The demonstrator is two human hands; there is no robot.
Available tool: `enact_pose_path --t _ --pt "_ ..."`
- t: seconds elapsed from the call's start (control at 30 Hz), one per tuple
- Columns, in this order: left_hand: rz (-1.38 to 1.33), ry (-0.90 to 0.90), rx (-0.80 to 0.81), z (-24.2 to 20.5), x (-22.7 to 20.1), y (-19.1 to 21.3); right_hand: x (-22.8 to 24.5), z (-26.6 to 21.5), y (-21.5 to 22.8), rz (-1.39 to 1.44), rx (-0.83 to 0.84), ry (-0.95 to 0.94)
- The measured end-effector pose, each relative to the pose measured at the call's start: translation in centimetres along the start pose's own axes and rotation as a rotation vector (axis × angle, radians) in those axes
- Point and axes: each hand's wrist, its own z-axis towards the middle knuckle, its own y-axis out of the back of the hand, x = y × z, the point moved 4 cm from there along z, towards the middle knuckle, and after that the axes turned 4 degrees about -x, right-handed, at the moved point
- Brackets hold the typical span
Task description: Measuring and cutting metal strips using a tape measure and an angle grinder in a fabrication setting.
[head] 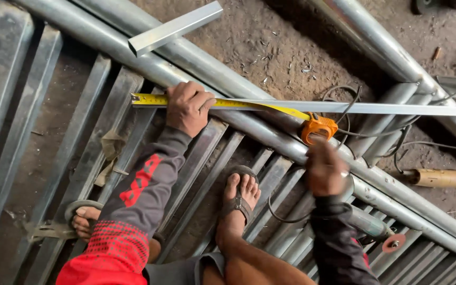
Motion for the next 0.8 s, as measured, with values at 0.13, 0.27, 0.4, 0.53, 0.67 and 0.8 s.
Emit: enact_pose_path --t 0.13,0.27,0.4,0.53,0.67,0.8 --pt "0.003 0.014 0.120 -0.3 0.1 -0.5 5.7 -1.8 -11.0 -0.270 0.349 -0.019" --pt "0.009 0.006 0.117 -0.2 0.1 -0.6 5.3 -1.1 -16.0 -0.089 0.306 0.151" --pt "0.000 0.016 0.103 -0.2 0.1 -0.6 3.3 -1.2 -17.1 -0.085 0.269 0.170" --pt "-0.014 -0.008 0.101 -0.6 0.4 -1.1 3.1 -1.0 -17.6 -0.083 0.226 0.175" --pt "0.003 0.010 0.064 -0.5 0.1 -1.2 2.4 -0.6 -17.7 -0.089 0.204 0.180" --pt "-0.002 0.005 0.065 -0.6 0.4 -1.5 3.2 -0.4 -17.6 -0.120 0.224 0.208"
